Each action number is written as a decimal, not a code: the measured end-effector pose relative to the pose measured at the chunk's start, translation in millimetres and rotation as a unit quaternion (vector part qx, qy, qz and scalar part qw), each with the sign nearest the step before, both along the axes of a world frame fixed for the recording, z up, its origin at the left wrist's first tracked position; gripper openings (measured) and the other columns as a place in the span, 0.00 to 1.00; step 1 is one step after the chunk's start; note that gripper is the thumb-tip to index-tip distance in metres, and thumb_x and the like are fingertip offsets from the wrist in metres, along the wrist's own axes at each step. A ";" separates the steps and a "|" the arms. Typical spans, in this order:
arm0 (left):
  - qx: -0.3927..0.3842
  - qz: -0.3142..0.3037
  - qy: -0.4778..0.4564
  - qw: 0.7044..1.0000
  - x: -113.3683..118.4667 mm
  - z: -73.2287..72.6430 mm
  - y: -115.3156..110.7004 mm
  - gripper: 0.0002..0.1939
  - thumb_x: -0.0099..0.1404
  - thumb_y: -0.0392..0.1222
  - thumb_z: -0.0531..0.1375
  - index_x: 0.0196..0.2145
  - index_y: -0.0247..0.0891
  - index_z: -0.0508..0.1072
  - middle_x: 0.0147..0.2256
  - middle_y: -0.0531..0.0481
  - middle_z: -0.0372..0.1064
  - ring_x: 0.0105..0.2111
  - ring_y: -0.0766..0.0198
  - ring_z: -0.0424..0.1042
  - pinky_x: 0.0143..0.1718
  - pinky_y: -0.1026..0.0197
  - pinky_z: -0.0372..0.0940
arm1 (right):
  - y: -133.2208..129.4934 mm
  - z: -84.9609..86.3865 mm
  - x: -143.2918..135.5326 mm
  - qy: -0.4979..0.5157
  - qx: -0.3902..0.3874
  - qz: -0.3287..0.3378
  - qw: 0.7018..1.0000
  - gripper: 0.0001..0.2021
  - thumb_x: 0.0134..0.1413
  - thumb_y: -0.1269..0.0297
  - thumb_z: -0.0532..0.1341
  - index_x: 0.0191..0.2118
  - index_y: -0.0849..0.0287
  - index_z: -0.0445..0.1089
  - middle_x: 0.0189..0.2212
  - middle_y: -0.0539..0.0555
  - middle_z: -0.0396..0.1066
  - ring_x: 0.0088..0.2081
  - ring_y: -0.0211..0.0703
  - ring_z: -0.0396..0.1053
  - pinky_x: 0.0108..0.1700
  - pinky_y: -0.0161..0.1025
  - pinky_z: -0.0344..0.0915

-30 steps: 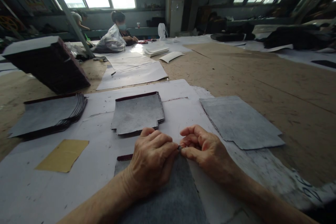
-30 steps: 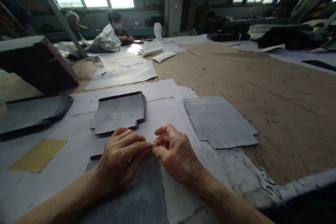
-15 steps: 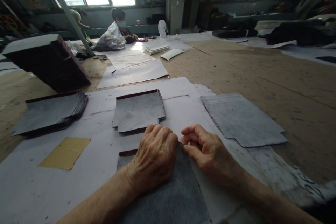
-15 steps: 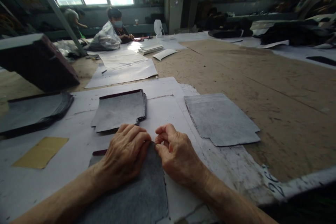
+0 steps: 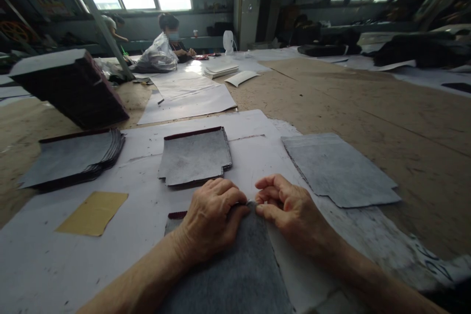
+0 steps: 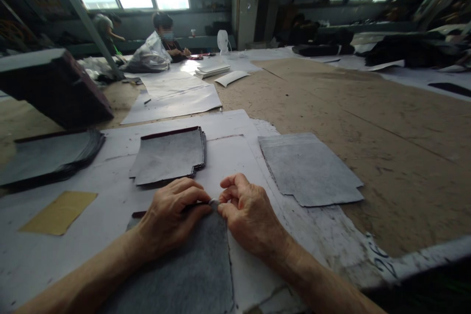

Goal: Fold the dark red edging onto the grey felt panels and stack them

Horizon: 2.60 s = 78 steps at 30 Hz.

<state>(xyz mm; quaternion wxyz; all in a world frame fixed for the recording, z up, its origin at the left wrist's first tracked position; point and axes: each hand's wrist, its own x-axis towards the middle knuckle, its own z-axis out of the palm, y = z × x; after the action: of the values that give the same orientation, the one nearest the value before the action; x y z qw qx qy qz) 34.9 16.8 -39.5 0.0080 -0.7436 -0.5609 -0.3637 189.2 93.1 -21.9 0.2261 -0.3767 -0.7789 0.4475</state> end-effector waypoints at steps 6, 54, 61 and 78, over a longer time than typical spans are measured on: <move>0.012 0.016 0.055 0.998 1.0 -2.2 -0.9 0.06 0.61 0.34 0.53 0.30 0.35 0.70 0.28 0.49 0.68 0.28 0.64 0.66 0.33 0.59 0.62 | 0.1 -2.5 1.1 -0.011 0.005 0.003 1.000 0.12 0.40 0.71 0.57 0.36 0.60 0.61 0.25 0.48 0.70 0.24 0.35 0.65 0.28 0.33 0.61; -0.083 -0.064 -0.016 0.994 2.4 1.6 -6.4 0.16 0.58 0.25 0.49 0.36 0.34 0.73 0.30 0.46 0.62 0.32 0.63 0.59 0.36 0.56 0.60 | -21.3 -23.1 26.4 -0.026 0.440 0.096 0.893 0.17 0.51 0.80 0.49 0.44 0.69 0.69 0.27 0.59 0.64 0.32 0.45 0.60 0.31 0.41 0.65; -0.064 -0.079 0.019 0.995 3.4 0.6 -9.5 0.19 0.55 0.23 0.48 0.41 0.31 0.70 0.32 0.45 0.61 0.32 0.62 0.57 0.35 0.56 0.61 | -19.8 -25.1 32.5 0.005 0.400 0.076 0.913 0.14 0.52 0.80 0.51 0.40 0.70 0.70 0.29 0.58 0.65 0.33 0.44 0.61 0.33 0.40 0.65; -0.112 -0.028 0.116 0.986 2.4 2.9 -12.3 0.28 0.52 0.27 0.50 0.51 0.44 0.62 0.37 0.46 0.60 0.35 0.59 0.59 0.36 0.52 0.59 | -17.9 -22.8 28.4 -0.014 0.330 0.047 0.943 0.11 0.54 0.76 0.50 0.37 0.65 0.69 0.29 0.57 0.65 0.34 0.44 0.63 0.37 0.42 0.64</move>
<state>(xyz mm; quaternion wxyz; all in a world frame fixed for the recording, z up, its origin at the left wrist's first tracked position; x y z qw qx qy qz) 37.4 4.5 -36.6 -0.0209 -0.7926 -0.5722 -0.2096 217.6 75.3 -44.7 0.3054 -0.2499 -0.9029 0.1703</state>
